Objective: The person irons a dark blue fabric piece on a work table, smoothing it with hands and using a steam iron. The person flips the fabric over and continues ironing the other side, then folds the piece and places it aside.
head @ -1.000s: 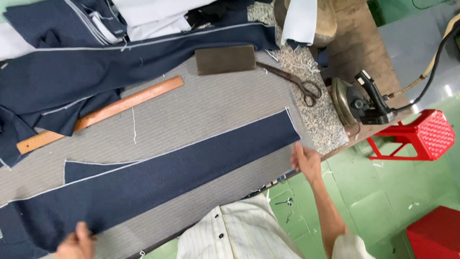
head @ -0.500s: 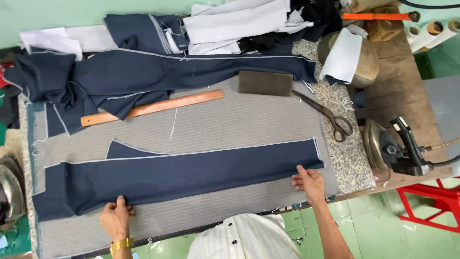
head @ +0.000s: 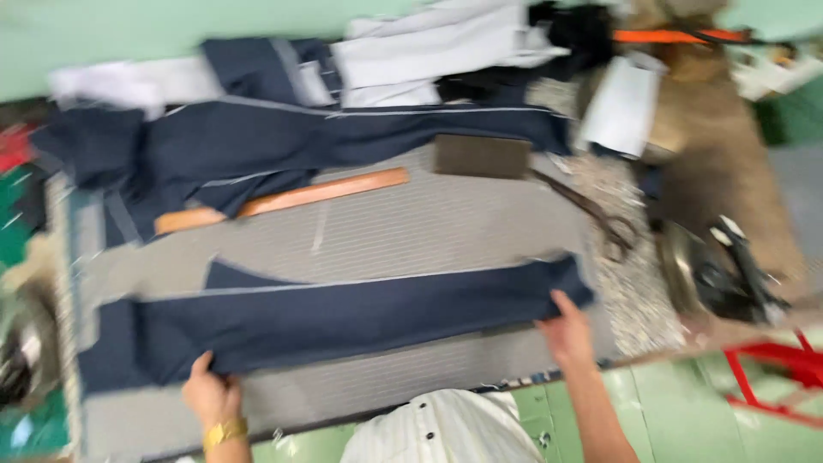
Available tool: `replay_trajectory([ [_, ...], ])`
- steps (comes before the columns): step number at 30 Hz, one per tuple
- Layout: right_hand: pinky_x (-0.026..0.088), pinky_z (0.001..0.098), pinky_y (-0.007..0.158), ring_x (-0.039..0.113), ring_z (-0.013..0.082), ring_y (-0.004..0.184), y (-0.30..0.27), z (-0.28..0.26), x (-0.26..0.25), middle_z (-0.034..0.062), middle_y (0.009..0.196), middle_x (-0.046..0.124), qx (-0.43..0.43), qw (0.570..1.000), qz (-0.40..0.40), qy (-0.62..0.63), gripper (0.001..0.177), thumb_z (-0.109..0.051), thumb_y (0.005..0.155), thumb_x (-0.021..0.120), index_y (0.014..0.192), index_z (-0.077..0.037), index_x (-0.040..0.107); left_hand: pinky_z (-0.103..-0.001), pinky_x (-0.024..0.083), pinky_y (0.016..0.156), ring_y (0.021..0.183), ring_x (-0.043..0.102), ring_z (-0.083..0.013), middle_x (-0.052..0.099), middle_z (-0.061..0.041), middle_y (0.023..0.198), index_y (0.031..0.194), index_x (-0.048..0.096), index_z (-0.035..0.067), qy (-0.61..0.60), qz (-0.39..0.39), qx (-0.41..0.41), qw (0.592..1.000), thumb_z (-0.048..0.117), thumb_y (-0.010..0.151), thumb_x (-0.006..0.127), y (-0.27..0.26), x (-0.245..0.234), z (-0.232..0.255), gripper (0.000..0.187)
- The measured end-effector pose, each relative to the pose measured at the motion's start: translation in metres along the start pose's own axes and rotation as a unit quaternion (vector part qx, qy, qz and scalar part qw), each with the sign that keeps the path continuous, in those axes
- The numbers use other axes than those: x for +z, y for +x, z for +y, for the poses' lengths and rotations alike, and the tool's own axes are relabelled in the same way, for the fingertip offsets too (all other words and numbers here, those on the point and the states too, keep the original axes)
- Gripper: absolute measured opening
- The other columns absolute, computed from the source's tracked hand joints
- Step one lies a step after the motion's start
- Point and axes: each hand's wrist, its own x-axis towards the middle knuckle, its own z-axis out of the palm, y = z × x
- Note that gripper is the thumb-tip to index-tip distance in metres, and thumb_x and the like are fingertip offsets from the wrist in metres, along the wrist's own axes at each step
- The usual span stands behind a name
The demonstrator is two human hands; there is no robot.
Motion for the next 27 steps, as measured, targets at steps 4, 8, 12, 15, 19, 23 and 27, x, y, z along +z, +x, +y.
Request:
replay_trajectory([
  [4,0.054,0.0408,0.098,0.067,0.0150,0.117,0.002,-0.023,-0.014,-0.0021,0.127,0.070,-0.104,0.994,0.029,-0.001,0.033,-0.025,0.095,0.065,0.127,-0.022,0.065,-0.025,0.043,0.068,0.086,0.059,-0.0066,0.064,0.008,0.098,0.091,0.069,0.009,-0.671,0.113,-0.401,0.614,0.011,0.080,0.074,-0.001,-0.086,0.073,0.012],
  [8,0.046,0.0367,0.081,0.062,0.0109,0.102,0.011,-0.045,-0.019,-0.0100,0.112,0.066,-0.139,0.980,0.072,-0.123,0.022,-0.041,0.109,0.059,0.123,-0.025,0.062,-0.029,0.061,0.093,0.100,0.071,-0.0167,0.074,-0.002,0.109,0.105,0.072,0.006,-0.774,0.087,-0.316,0.542,0.002,0.078,0.063,0.017,-0.117,0.101,0.029],
  [12,0.055,0.0445,0.107,0.066,0.0160,0.122,0.017,-0.080,0.046,0.0014,0.133,0.069,-0.201,0.978,-0.035,-0.031,0.025,-0.027,0.113,0.050,0.132,-0.017,0.063,-0.032,0.059,0.105,0.108,0.070,-0.0182,0.074,-0.004,0.115,0.110,0.072,0.007,-0.807,0.082,-0.277,0.515,-0.002,0.078,0.060,0.064,-0.137,0.137,0.035],
  [15,0.053,0.0415,0.108,0.062,0.0161,0.130,0.009,-0.123,0.109,0.0014,0.144,0.064,-0.237,0.968,-0.087,-0.008,0.029,-0.029,0.111,0.052,0.138,-0.023,0.058,-0.033,0.060,0.106,0.110,0.072,-0.0213,0.075,-0.008,0.118,0.107,0.072,0.003,-0.819,0.111,-0.223,0.516,-0.003,0.076,0.061,0.108,-0.168,0.176,0.033],
  [19,0.059,0.0384,0.116,0.068,0.0185,0.130,0.008,-0.182,0.188,0.0044,0.142,0.067,-0.260,0.961,-0.087,0.017,0.038,-0.028,0.105,0.051,0.141,-0.016,0.055,-0.038,0.058,0.113,0.119,0.071,-0.0271,0.073,-0.013,0.128,0.121,0.070,0.000,-0.862,0.077,-0.125,0.485,-0.004,0.078,0.064,0.159,-0.223,0.232,0.044],
  [23,0.059,0.0347,0.121,0.069,0.0166,0.138,0.039,-0.220,0.227,0.0022,0.149,0.069,-0.285,0.946,-0.140,0.072,0.048,-0.031,0.099,0.060,0.145,-0.017,0.062,-0.040,0.057,0.112,0.122,0.068,-0.0285,0.071,-0.013,0.131,0.126,0.068,0.002,-0.881,0.059,-0.014,0.469,-0.005,0.083,0.065,0.213,-0.237,0.266,0.044],
  [27,0.061,0.0318,0.111,0.073,0.0166,0.132,0.096,-0.228,0.233,0.0016,0.142,0.074,-0.268,0.952,-0.143,0.036,0.048,-0.041,0.095,0.062,0.138,-0.020,0.066,-0.046,0.060,0.106,0.114,0.071,-0.0358,0.074,-0.020,0.122,0.114,0.074,-0.006,-0.904,0.084,-0.064,0.415,-0.010,0.077,0.069,0.274,-0.194,0.273,0.037],
])
